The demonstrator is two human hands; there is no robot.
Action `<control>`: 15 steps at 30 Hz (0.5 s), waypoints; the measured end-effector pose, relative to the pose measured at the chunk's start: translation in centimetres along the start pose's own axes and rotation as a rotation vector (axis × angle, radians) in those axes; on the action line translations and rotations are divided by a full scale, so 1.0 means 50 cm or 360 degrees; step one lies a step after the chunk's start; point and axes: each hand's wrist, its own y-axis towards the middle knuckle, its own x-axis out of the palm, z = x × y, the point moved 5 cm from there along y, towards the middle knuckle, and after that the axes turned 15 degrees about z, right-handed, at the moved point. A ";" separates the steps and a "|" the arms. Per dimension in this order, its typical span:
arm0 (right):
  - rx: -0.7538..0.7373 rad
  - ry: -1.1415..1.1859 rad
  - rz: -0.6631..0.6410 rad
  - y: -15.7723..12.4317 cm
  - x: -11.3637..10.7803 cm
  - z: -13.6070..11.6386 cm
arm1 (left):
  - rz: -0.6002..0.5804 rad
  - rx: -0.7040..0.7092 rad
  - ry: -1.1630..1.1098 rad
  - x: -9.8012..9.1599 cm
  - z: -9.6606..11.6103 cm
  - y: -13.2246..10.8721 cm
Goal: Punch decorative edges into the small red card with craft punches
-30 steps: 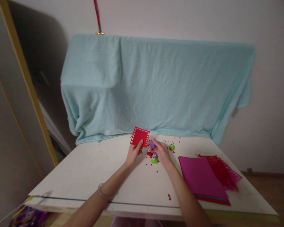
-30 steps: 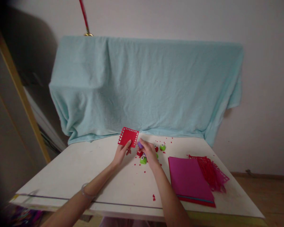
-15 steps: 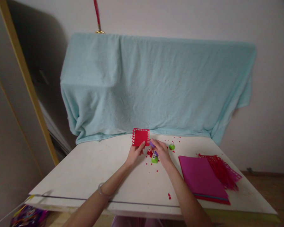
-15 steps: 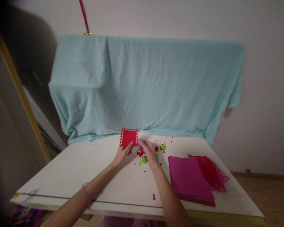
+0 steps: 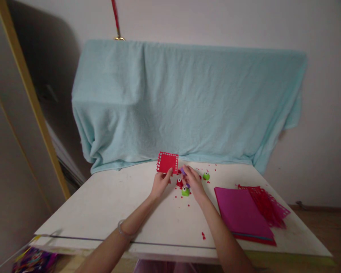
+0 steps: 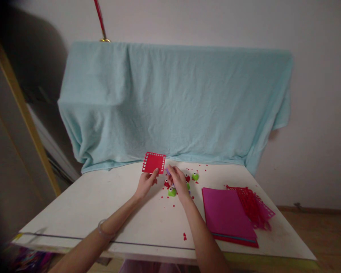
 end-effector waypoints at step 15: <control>0.0052 -0.0066 -0.0093 -0.004 0.009 0.011 | -0.0021 0.0004 -0.0030 0.004 -0.009 -0.002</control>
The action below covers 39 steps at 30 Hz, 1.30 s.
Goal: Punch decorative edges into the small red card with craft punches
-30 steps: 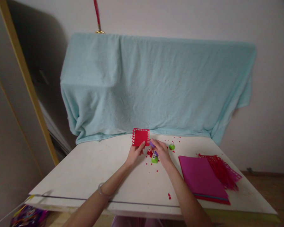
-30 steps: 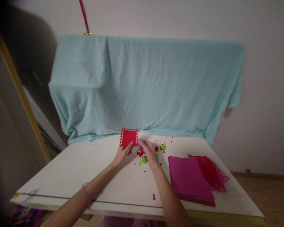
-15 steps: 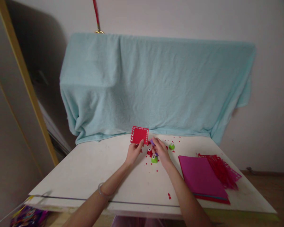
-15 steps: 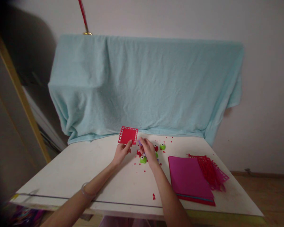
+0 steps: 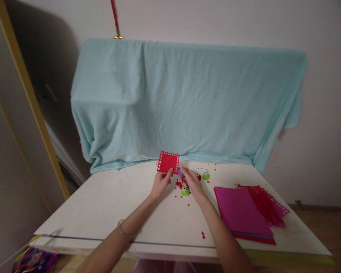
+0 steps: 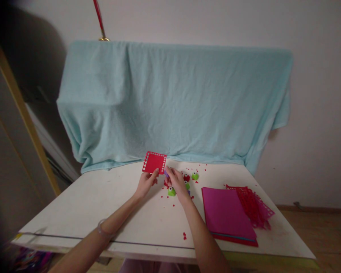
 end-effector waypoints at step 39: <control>-0.0092 -0.0090 -0.0204 -0.008 0.019 -0.002 | -0.0134 0.0144 0.0065 0.006 0.005 -0.012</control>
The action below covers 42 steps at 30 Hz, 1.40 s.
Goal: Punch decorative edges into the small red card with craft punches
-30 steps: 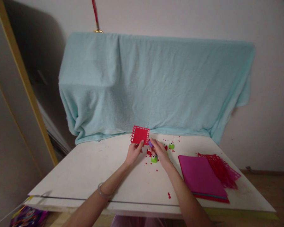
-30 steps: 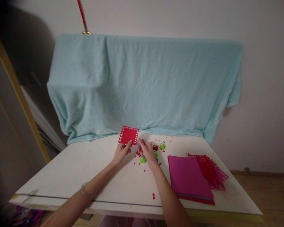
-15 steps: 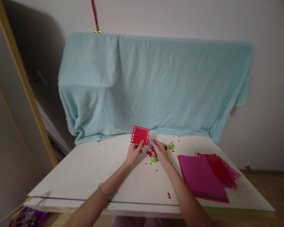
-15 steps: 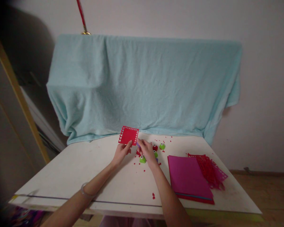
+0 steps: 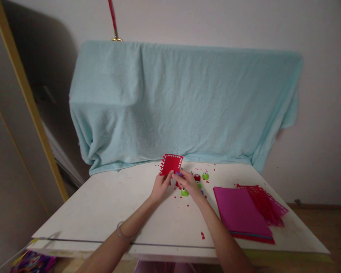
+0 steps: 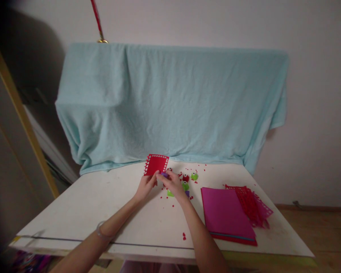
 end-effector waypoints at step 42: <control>-0.0176 -0.0164 0.0081 -0.013 -0.007 -0.011 | -0.0043 -0.0045 -0.0093 0.008 -0.019 -0.001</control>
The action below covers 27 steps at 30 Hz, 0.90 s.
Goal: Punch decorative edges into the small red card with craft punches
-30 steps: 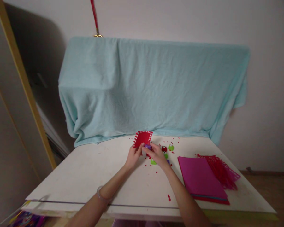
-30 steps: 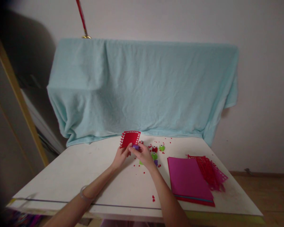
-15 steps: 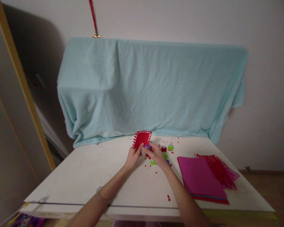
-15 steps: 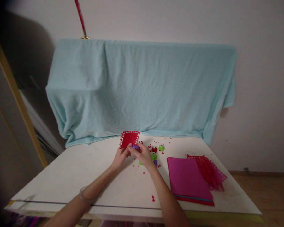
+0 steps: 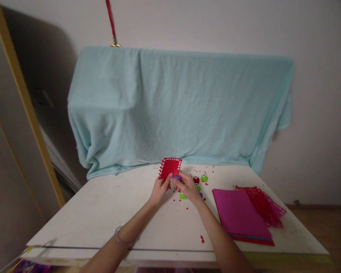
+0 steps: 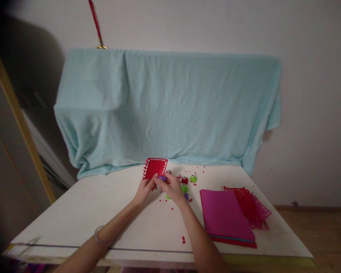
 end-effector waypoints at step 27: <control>0.0096 0.0100 0.0148 0.018 -0.012 0.011 | 0.0198 -0.0144 -0.0067 -0.017 -0.002 0.010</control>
